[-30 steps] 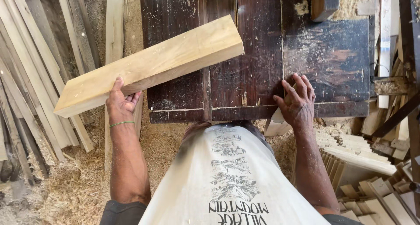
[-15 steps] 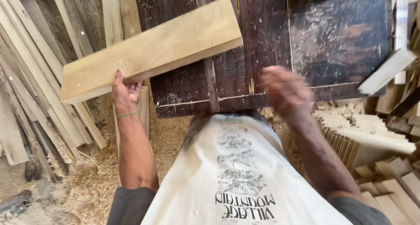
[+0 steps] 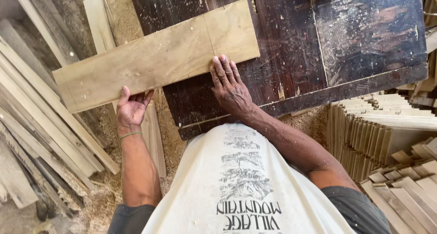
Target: The person uses pliers to trim a small piece of wood or string attached to a wooden structure. They then pick up a rectangular wooden plank, place it on a workbench, and inspect it by running their hand along the surface.
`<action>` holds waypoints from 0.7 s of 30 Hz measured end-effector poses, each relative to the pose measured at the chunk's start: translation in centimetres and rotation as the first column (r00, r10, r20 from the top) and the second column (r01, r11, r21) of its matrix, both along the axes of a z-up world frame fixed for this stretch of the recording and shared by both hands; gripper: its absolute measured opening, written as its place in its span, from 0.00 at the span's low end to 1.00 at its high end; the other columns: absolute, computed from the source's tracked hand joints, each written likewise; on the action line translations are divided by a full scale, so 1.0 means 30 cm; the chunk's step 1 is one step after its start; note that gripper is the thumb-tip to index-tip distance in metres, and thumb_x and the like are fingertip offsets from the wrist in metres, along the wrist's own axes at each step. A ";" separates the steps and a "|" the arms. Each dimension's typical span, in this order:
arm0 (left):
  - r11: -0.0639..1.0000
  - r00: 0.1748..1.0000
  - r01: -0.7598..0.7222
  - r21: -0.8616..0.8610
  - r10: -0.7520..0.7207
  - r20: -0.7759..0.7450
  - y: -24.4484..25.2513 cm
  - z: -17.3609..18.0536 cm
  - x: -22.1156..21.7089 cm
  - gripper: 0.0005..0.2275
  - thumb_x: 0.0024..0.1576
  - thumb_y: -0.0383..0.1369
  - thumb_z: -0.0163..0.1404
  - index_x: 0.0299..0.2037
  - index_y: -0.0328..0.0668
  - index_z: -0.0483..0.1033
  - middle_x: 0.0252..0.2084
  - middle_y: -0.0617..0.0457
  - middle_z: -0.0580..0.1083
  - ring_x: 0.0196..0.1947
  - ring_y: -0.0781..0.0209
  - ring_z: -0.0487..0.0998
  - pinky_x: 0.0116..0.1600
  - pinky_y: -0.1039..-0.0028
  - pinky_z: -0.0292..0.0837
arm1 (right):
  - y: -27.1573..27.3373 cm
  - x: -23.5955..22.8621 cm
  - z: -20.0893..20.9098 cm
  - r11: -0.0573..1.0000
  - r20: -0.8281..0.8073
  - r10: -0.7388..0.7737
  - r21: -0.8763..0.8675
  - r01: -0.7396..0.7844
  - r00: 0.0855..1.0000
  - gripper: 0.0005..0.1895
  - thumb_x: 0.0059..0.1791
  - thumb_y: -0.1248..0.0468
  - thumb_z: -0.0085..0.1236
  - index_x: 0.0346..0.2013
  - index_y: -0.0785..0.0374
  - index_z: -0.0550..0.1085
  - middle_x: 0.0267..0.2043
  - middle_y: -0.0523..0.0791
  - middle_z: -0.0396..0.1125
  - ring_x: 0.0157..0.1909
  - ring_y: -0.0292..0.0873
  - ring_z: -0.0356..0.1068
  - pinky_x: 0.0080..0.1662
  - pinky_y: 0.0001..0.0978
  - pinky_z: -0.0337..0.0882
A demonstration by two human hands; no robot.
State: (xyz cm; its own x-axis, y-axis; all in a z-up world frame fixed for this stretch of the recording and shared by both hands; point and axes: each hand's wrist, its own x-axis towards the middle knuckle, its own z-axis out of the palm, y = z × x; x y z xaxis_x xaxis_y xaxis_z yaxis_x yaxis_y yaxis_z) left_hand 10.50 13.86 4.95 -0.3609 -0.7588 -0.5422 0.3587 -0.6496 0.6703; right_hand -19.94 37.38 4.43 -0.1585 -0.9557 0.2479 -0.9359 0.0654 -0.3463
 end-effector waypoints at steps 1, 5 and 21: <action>1.000 1.000 0.014 0.006 -0.014 0.003 -0.031 0.000 -0.011 0.31 0.53 0.42 0.65 0.64 0.42 0.65 0.67 0.43 0.67 0.70 0.43 0.66 0.73 0.41 0.66 | -0.016 -0.009 -0.003 1.000 -0.006 -0.012 -0.007 0.012 1.000 0.41 0.55 0.57 0.57 0.75 0.78 0.51 0.80 0.61 0.36 0.81 0.62 0.34 0.78 0.55 0.39; 1.000 1.000 -0.015 0.023 0.015 -0.007 -0.086 -0.001 -0.050 0.33 0.55 0.40 0.64 0.68 0.40 0.61 0.69 0.40 0.64 0.72 0.39 0.64 0.74 0.39 0.65 | -0.059 -0.026 0.010 0.999 0.011 -0.036 -0.020 0.037 0.999 0.42 0.57 0.56 0.58 0.75 0.78 0.51 0.81 0.60 0.35 0.82 0.60 0.32 0.78 0.54 0.39; 0.993 0.994 -0.106 0.055 0.107 -0.025 -0.151 -0.024 -0.177 0.31 0.57 0.35 0.61 0.68 0.41 0.58 0.68 0.37 0.63 0.71 0.37 0.65 0.71 0.34 0.64 | -0.153 -0.158 0.012 0.998 0.161 -0.044 -0.030 0.050 0.986 0.41 0.56 0.55 0.59 0.75 0.73 0.54 0.81 0.55 0.37 0.82 0.56 0.32 0.78 0.51 0.38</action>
